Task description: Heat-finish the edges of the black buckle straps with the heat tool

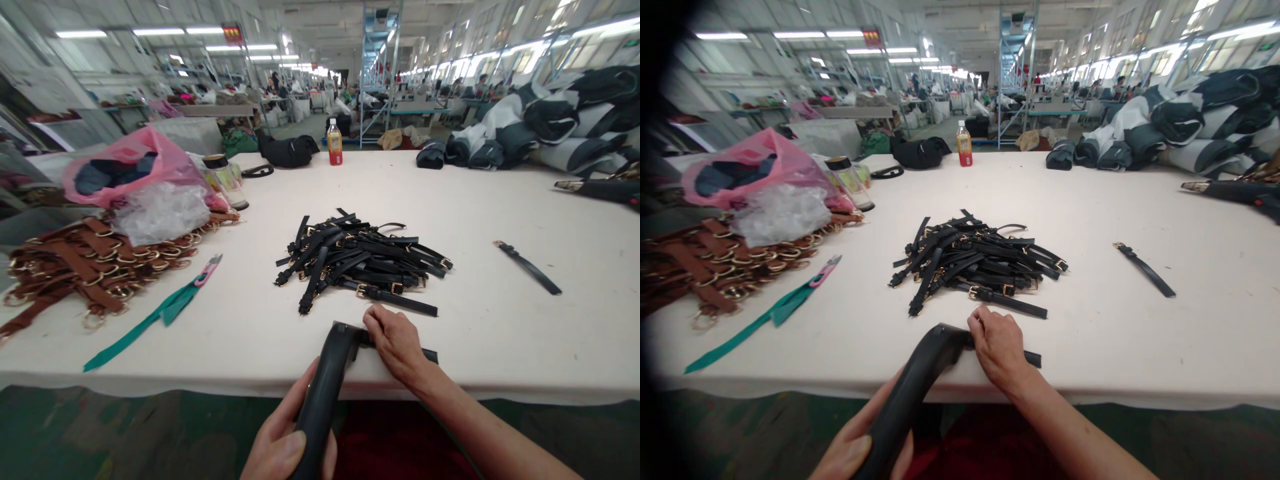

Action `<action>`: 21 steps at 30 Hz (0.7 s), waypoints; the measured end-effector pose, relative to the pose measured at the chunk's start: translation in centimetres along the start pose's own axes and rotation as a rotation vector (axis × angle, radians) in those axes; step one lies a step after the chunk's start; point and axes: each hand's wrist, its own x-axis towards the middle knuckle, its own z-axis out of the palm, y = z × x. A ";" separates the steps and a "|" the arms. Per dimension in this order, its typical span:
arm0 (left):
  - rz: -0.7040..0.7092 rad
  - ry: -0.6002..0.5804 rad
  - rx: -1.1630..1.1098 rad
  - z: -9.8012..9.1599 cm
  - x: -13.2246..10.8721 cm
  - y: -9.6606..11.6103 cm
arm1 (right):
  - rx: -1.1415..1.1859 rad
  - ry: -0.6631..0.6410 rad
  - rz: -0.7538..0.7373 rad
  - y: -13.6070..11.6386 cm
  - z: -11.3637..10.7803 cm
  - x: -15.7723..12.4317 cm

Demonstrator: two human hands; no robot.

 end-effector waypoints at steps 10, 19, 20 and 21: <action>-0.031 0.026 0.006 0.6 0.9 0.9 | 0.254 -0.041 -0.137 1.7 -1.8 -1.9; -0.006 0.050 -0.005 0.3 0.2 0.3 | 0.124 0.029 -0.192 3.2 -1.8 -3.4; -0.002 0.059 0.000 0.1 -0.1 0.2 | 0.124 0.031 -0.193 3.3 -1.7 -3.3; -0.002 0.069 0.000 0.0 -0.3 0.2 | 0.125 0.035 -0.195 3.3 -1.5 -3.3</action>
